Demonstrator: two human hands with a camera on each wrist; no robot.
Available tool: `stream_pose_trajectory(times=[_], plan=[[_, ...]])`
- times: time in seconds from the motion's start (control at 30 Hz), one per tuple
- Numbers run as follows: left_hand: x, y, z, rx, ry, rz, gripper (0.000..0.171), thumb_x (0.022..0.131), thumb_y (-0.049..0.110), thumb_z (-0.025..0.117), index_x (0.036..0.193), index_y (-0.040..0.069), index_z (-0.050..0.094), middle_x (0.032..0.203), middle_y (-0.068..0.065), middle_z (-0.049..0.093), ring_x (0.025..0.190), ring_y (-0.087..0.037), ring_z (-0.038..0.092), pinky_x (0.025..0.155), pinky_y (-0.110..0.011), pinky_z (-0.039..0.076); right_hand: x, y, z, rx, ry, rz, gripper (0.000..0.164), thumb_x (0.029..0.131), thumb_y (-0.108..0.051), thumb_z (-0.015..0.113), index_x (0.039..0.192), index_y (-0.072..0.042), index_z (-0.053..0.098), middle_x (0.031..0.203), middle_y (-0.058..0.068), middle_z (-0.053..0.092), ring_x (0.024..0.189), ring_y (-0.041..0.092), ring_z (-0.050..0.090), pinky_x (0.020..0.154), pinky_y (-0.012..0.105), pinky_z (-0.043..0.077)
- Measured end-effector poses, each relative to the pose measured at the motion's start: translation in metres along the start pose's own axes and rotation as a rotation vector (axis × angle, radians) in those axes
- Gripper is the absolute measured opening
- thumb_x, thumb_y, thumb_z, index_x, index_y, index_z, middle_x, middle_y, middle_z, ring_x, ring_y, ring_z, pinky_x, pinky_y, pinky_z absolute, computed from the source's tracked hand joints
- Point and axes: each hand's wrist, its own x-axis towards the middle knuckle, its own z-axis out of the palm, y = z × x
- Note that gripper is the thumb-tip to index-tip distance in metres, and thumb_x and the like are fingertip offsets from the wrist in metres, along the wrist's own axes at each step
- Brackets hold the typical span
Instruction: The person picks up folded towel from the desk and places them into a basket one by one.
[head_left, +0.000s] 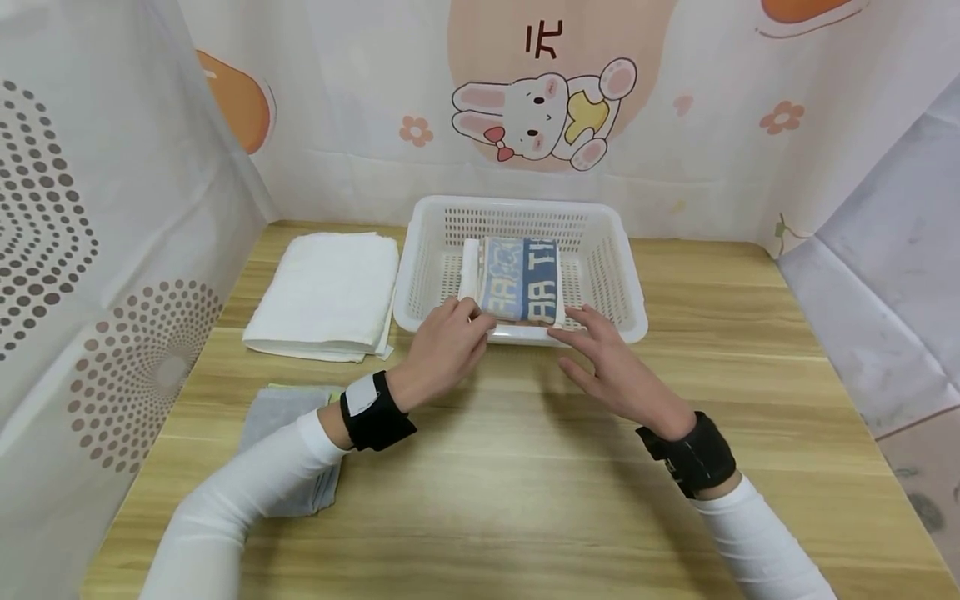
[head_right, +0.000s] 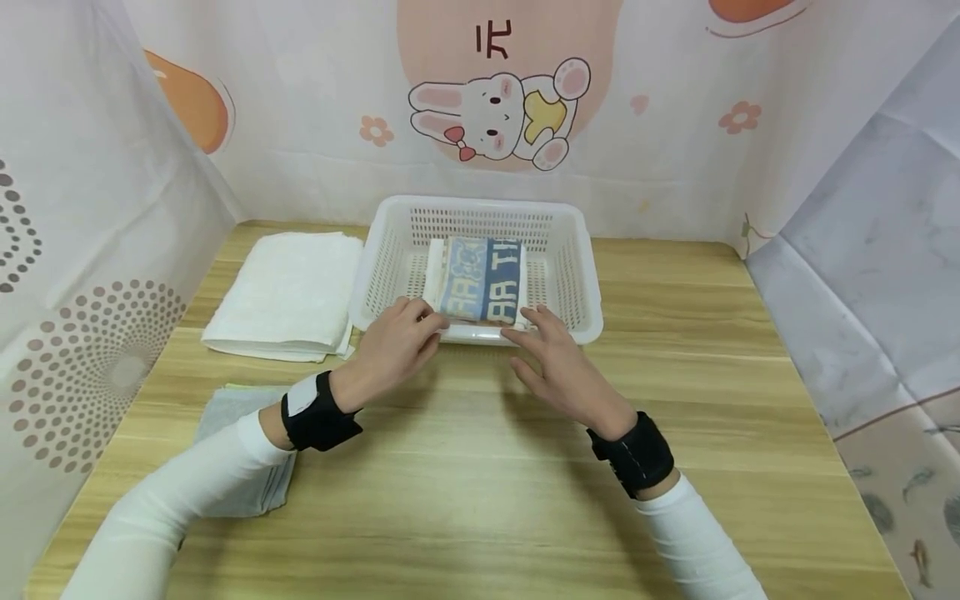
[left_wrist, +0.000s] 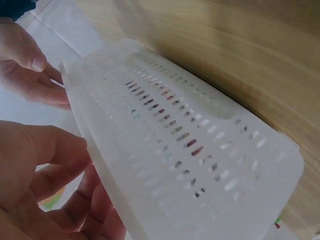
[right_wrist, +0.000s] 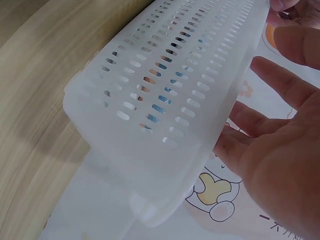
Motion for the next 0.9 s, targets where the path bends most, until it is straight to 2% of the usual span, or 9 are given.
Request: stream_pose_trajectory(times=[0.17,0.37,0.9], plan=[[-0.007,-0.001,-0.003,0.011,0.019,0.004,0.007,0.091,0.003,0.062,0.096,0.008,0.066,0.091,-0.010,0.060,0.080,-0.027,0.055,0.066,-0.034,0.046,-0.001,0.000,0.000,-0.006,-0.001,0.004,0.043,0.094,-0.009,0.067,0.135,0.000,0.059,0.148,0.028,0.037,0.141,0.050,0.026,0.112,0.063,0.024],[-0.015,-0.001,-0.008,0.042,0.029,-0.014,0.008,0.092,0.006,0.062,0.099,0.007,0.067,0.094,-0.011,0.062,0.085,-0.030,0.057,0.072,-0.037,0.048,-0.002,0.000,-0.001,-0.001,-0.008,0.015,0.045,0.094,-0.010,0.067,0.137,-0.001,0.057,0.150,0.027,0.037,0.142,0.050,0.025,0.112,0.063,0.024],[-0.038,-0.012,-0.027,0.094,-0.104,-0.147,0.023,0.092,0.011,0.062,0.114,0.006,0.064,0.113,-0.021,0.062,0.103,-0.040,0.058,0.081,-0.049,0.052,-0.001,0.001,-0.001,0.006,-0.046,0.031,0.048,0.095,-0.012,0.066,0.141,-0.004,0.054,0.151,0.026,0.036,0.142,0.049,0.025,0.112,0.062,0.025]])
